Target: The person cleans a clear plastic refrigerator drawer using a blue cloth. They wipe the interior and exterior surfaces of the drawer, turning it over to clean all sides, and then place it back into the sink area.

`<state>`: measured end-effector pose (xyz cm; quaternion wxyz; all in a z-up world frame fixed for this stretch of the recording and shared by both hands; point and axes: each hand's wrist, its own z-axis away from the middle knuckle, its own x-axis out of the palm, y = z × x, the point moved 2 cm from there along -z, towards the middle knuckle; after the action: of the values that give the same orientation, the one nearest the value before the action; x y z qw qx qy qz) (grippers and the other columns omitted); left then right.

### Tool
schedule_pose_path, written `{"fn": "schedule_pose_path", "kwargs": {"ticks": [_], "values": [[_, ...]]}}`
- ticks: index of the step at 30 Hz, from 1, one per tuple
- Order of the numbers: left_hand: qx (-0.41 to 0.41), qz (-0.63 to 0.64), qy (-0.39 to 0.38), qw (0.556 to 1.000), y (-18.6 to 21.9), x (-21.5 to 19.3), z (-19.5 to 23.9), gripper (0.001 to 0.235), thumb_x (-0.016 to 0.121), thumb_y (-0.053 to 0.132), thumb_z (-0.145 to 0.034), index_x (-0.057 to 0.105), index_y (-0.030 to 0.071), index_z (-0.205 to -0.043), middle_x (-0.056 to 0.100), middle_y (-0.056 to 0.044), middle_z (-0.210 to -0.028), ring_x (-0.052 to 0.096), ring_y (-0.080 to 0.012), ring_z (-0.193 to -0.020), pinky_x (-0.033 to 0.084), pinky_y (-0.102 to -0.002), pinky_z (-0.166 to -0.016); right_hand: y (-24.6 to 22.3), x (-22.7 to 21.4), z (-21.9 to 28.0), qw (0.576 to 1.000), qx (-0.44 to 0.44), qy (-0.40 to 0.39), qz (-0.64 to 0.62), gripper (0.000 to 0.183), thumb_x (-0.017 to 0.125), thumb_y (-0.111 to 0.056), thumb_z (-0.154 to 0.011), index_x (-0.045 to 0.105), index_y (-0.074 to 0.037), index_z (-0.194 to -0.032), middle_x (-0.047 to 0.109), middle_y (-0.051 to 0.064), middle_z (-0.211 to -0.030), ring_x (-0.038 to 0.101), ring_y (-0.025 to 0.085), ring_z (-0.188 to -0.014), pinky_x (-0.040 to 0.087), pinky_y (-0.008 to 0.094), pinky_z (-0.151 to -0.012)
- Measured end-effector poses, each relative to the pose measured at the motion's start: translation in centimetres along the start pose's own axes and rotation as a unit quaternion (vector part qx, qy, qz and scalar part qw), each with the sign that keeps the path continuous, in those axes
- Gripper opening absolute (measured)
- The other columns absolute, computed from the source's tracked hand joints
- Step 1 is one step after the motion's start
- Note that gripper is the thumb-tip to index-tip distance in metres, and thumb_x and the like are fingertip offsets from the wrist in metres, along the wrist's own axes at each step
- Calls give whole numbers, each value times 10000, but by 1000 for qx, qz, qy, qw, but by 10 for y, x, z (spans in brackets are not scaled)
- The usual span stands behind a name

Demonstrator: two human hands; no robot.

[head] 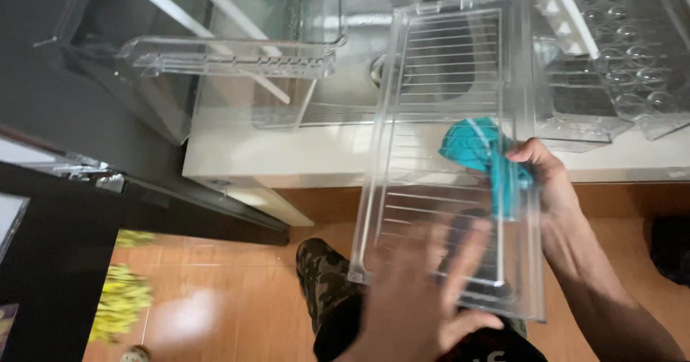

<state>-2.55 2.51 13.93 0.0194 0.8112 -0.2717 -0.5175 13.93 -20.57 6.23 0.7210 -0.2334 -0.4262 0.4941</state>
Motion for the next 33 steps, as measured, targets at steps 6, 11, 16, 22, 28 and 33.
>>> {"fn": "schedule_pose_path", "kwargs": {"ticks": [6,11,16,22,28,33], "values": [[-333,309,29,890,-80,8,43,925,689,621,-703,487,183,-1492,611,-74,-1409,542,-267,-1308,493,-442,-978,18,-33,-40,995,-15,-98,2,253,626,-204,-739,591,-35,-924,644,76,-665,587,203,-460,467,318,-381],[-359,730,-35,581,-112,66,50,743,593,493,-889,432,49,-1462,685,-290,-1297,738,-413,-1134,707,-508,-706,41,-44,-89,965,-98,-235,58,341,669,-152,-770,641,100,-998,672,80,-640,560,149,-395,459,261,-318],[-426,713,-24,556,-109,89,25,520,530,325,-964,385,135,-1426,778,-279,-1140,819,-405,-832,647,-472,-507,41,-23,-118,951,-187,-107,222,207,624,-209,-661,637,-76,-819,520,-15,-626,443,90,-506,297,241,-428],[-446,727,6,522,-101,76,6,602,517,305,-969,356,171,-1533,795,-281,-1069,806,-356,-772,617,-472,-401,13,11,-86,940,-174,-27,293,262,604,-245,-917,675,-32,-783,496,-8,-510,405,107,-369,372,261,-384],[-344,743,86,568,-116,113,26,500,517,267,-1000,388,66,-1440,812,-282,-908,820,-377,-644,677,-464,-681,-39,23,-22,694,-87,130,703,662,493,-715,-879,568,-83,-698,559,45,-474,480,127,-345,412,251,-369],[-316,742,112,581,-122,131,38,480,506,241,-1019,354,53,-1434,800,-302,-915,816,-379,-631,701,-486,-641,-36,43,22,653,-283,119,692,305,484,-349,-1057,609,-71,-1053,629,103,-824,603,228,-563,479,352,-478]]}}
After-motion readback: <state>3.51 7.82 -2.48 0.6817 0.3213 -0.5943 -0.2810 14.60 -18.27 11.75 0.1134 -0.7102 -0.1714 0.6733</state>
